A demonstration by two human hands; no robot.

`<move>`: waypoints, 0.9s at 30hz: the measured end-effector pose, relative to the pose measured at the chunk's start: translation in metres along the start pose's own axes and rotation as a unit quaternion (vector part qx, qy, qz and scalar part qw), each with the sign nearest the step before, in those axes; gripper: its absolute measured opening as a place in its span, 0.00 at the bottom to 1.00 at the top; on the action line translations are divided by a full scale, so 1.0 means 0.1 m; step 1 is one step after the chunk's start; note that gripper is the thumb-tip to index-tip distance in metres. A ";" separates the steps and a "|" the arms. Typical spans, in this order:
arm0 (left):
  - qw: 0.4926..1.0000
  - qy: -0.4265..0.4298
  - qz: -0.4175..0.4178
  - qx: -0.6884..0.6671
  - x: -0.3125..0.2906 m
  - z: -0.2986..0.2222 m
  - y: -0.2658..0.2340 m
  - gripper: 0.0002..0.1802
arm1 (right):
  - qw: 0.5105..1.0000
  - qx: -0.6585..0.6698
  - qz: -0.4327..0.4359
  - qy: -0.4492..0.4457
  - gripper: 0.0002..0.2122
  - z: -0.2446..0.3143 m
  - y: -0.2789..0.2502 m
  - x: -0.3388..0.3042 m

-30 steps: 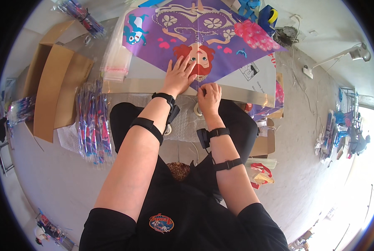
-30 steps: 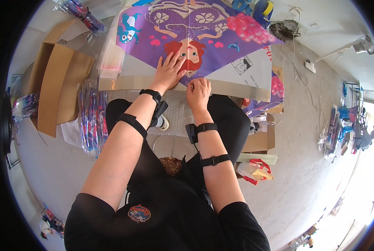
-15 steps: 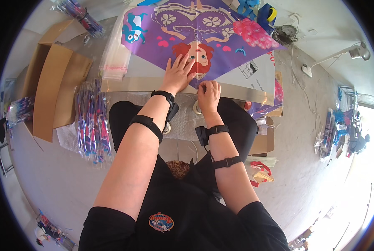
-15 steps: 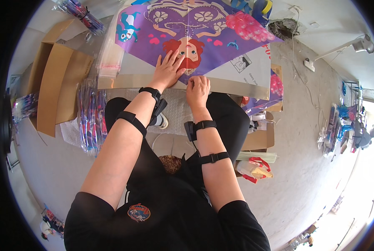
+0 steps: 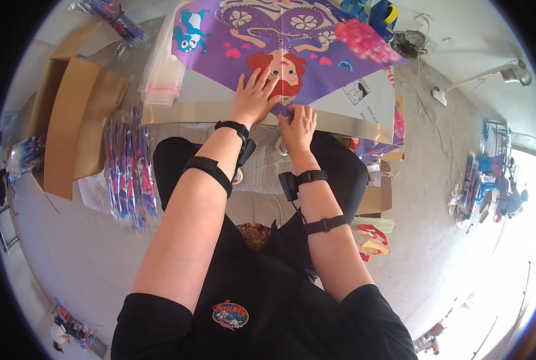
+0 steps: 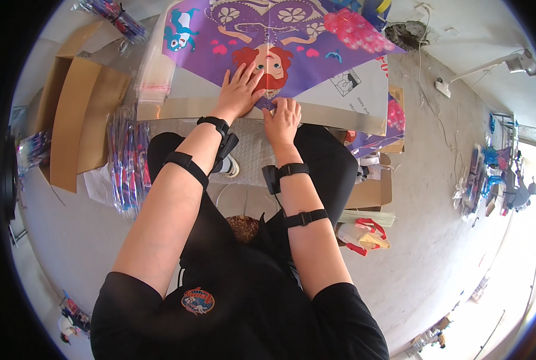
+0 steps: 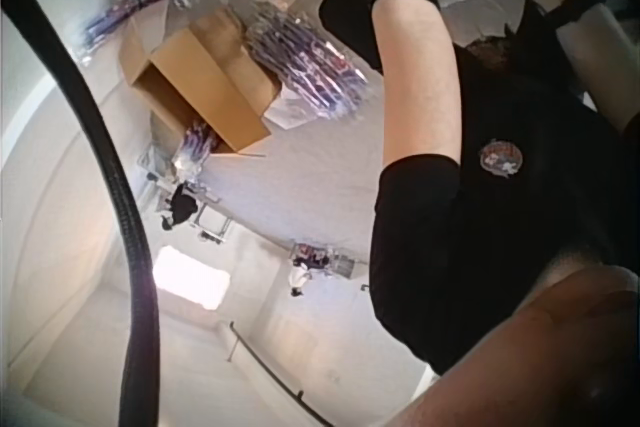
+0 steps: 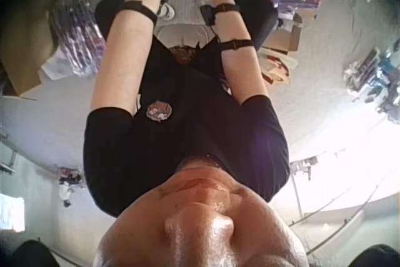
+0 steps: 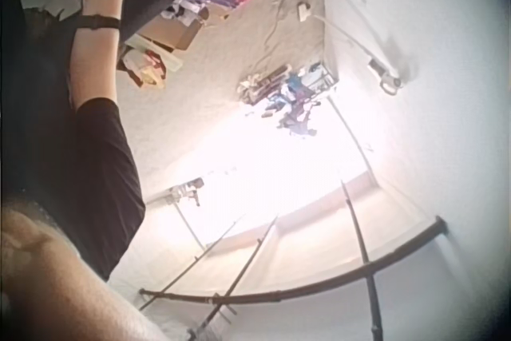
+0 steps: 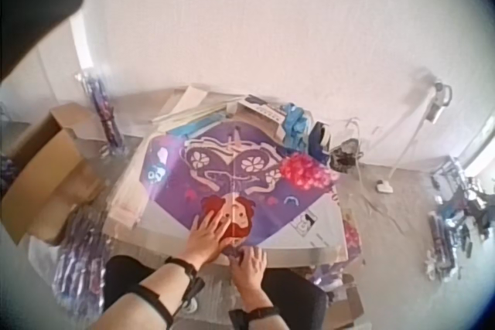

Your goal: The recorder is assembling character-themed kites by inserting structural rods and securing them with tape.

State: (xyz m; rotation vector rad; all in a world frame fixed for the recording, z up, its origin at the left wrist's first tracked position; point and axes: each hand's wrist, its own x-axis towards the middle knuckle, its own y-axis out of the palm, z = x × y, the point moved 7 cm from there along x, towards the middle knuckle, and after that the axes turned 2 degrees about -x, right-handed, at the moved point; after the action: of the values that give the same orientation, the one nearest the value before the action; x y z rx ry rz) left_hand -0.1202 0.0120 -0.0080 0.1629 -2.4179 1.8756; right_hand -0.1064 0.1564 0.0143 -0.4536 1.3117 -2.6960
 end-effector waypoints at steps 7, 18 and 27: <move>1.000 -0.004 0.009 0.003 -0.03 0.02 0.00 0.31 | 1.000 -0.012 -0.003 0.001 0.15 0.04 0.00 0.00; 1.000 0.000 0.016 0.007 -0.01 0.02 -0.02 0.32 | 1.000 -0.007 -0.030 -0.005 0.08 0.00 0.03 0.05; 1.000 0.022 -0.016 0.002 0.03 -0.07 -0.11 0.34 | 0.998 -0.022 -0.054 -0.020 0.07 0.00 -0.06 0.07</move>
State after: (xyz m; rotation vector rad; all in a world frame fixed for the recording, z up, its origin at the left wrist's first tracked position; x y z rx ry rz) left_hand -0.1214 0.0156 0.0044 0.1579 -2.3687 1.8511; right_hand -0.1134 0.1585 0.0207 -0.5967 1.3763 -2.7334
